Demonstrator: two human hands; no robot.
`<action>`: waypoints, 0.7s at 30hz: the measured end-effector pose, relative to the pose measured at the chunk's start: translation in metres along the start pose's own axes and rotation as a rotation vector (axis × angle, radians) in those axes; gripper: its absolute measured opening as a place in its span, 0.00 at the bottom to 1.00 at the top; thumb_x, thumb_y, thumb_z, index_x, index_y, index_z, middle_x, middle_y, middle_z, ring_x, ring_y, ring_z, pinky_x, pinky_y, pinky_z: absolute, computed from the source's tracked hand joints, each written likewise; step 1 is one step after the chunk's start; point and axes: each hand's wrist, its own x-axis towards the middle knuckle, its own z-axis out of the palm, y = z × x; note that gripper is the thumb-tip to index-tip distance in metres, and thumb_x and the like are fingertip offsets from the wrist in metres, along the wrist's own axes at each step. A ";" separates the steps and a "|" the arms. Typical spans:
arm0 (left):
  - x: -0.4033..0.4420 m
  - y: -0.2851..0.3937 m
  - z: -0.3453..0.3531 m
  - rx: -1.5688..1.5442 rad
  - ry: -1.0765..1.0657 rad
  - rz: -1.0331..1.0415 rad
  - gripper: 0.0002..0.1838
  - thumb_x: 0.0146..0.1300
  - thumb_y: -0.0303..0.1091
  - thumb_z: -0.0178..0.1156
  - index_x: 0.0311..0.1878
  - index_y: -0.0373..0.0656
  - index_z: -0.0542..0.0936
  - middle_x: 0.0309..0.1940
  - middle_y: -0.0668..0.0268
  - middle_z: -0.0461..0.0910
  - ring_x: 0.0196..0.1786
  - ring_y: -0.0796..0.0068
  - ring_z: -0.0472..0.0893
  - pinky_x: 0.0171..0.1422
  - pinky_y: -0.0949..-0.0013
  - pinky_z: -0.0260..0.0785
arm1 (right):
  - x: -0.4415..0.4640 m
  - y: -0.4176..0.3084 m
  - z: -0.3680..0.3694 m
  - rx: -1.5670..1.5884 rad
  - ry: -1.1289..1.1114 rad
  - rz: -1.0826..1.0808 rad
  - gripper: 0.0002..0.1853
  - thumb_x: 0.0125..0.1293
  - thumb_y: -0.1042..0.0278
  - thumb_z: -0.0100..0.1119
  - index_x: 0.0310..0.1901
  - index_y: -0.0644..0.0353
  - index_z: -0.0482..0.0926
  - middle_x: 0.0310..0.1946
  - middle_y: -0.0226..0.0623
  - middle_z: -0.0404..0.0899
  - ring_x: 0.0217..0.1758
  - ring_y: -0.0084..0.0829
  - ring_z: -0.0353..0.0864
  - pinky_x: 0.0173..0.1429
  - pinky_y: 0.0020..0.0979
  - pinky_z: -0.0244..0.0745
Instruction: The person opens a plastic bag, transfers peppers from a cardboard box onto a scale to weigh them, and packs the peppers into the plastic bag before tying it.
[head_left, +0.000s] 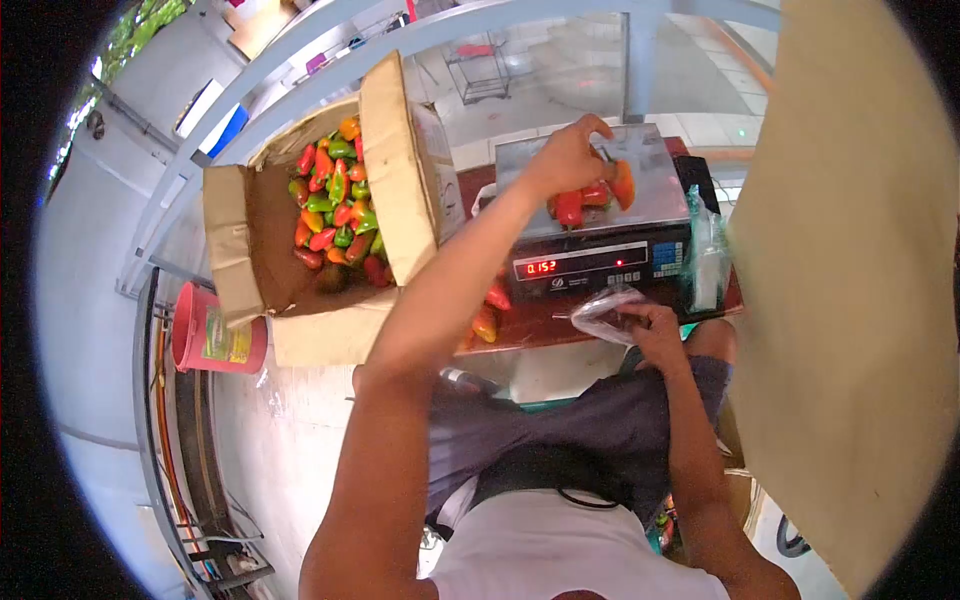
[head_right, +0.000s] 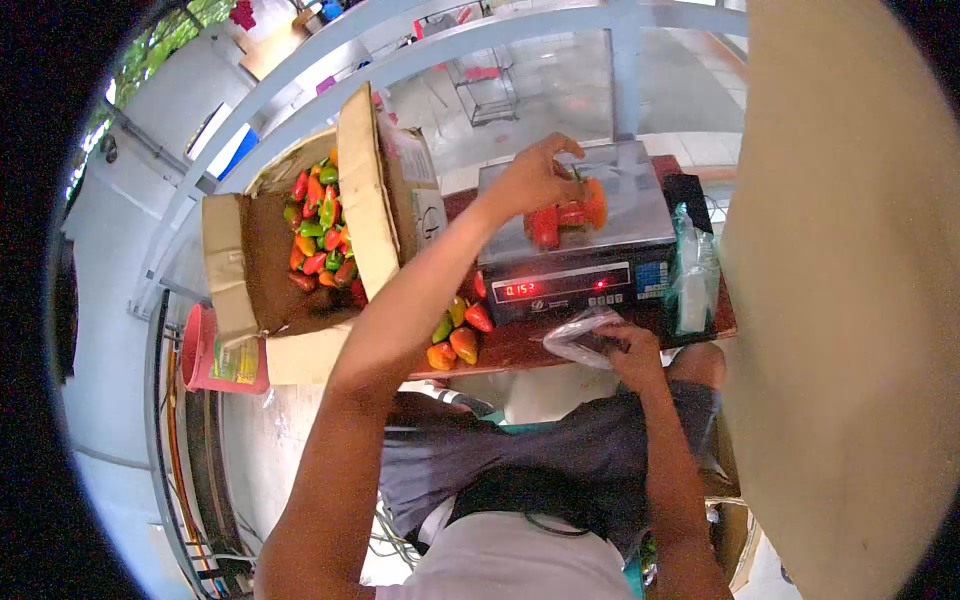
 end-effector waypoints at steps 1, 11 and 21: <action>0.012 -0.005 0.013 -0.059 0.015 -0.062 0.26 0.51 0.34 0.74 0.55 0.43 0.80 0.38 0.56 0.87 0.42 0.64 0.87 0.49 0.63 0.78 | 0.000 0.003 -0.001 -0.001 0.000 -0.023 0.16 0.57 0.74 0.66 0.49 0.56 0.88 0.50 0.48 0.86 0.54 0.41 0.86 0.61 0.34 0.77; 0.037 -0.041 0.049 0.569 0.115 -0.032 0.21 0.54 0.56 0.69 0.43 0.50 0.89 0.39 0.51 0.86 0.45 0.49 0.85 0.52 0.52 0.77 | 0.000 -0.001 -0.001 0.074 0.099 -0.092 0.16 0.59 0.74 0.65 0.50 0.55 0.88 0.50 0.46 0.86 0.54 0.41 0.85 0.63 0.36 0.76; 0.059 -0.029 0.024 0.563 0.010 -0.009 0.20 0.58 0.56 0.66 0.41 0.50 0.90 0.39 0.53 0.87 0.44 0.48 0.85 0.51 0.51 0.77 | 0.001 -0.014 0.000 0.056 0.056 -0.011 0.17 0.58 0.75 0.66 0.50 0.52 0.88 0.49 0.44 0.86 0.50 0.40 0.85 0.58 0.34 0.77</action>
